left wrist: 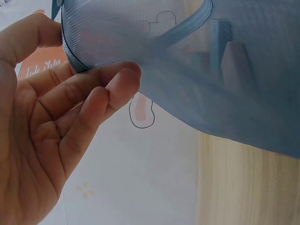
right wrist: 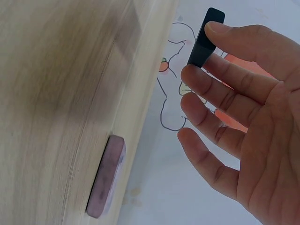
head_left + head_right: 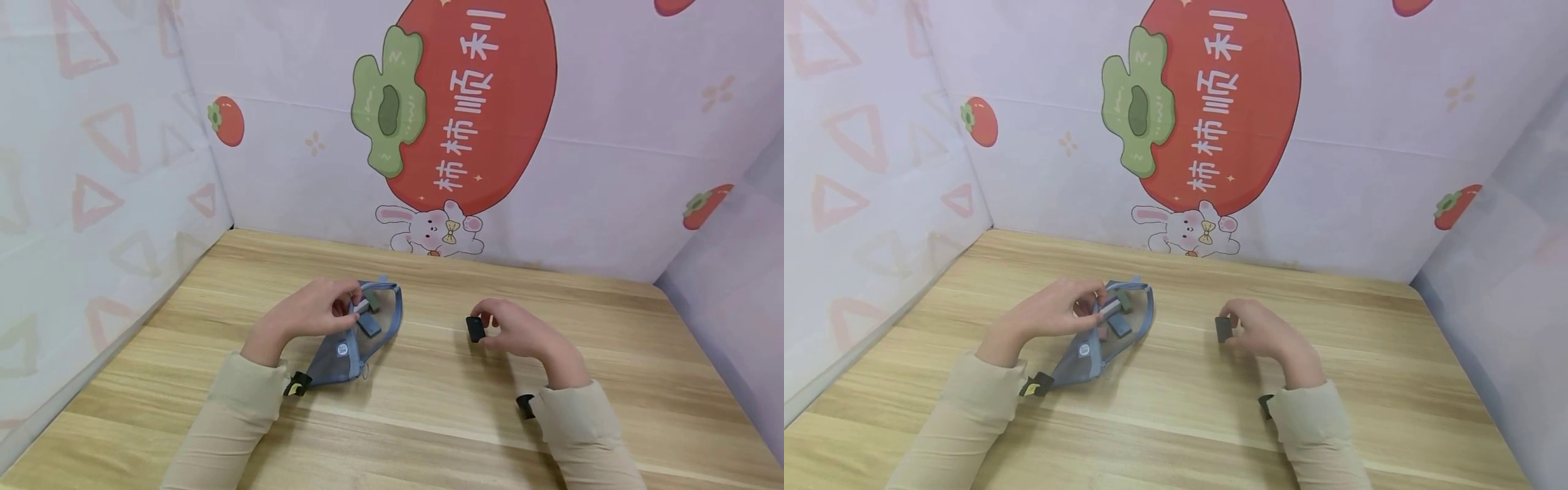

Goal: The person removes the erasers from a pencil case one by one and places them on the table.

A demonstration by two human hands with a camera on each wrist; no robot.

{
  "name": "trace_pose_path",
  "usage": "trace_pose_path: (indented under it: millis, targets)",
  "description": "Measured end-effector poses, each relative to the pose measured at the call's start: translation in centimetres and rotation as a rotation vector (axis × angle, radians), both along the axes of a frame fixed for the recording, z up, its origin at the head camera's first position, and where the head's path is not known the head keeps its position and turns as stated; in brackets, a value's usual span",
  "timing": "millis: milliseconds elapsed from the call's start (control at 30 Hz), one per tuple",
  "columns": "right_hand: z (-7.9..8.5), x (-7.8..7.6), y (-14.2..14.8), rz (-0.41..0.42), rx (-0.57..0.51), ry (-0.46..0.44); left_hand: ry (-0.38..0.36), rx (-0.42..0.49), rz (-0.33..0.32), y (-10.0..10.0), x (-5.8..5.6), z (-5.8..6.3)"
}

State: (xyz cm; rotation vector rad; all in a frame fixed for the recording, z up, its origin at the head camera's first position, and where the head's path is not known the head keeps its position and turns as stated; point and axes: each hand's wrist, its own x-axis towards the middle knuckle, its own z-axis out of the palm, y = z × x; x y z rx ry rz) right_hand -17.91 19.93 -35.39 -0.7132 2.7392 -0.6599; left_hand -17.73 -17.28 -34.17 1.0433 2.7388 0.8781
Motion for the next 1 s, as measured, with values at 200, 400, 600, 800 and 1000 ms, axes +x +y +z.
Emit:
trace_pose_path:
  millis: [200, 400, 600, 800, 1000]
  targets:
    - [0.1, 0.1, 1.0, -0.009, -0.008, 0.026, -0.001, 0.005, -0.003, 0.0, -0.2, 0.0]
    - [0.2, 0.0, 1.7, -0.020, -0.020, 0.017, 0.004, 0.000, -0.008, 0.1, -0.3, 0.0]
    - [0.1, 0.2, 2.7, -0.029, -0.028, 0.024, -0.002, 0.005, -0.008, 0.0, -0.3, -0.1]
    - [0.1, 0.3, 3.6, -0.031, -0.033, 0.036, -0.002, 0.011, -0.009, 0.0, -0.3, -0.1]
    - [0.0, 0.3, 4.5, -0.031, -0.028, 0.048, -0.006, 0.009, -0.004, 0.0, -0.2, -0.1]
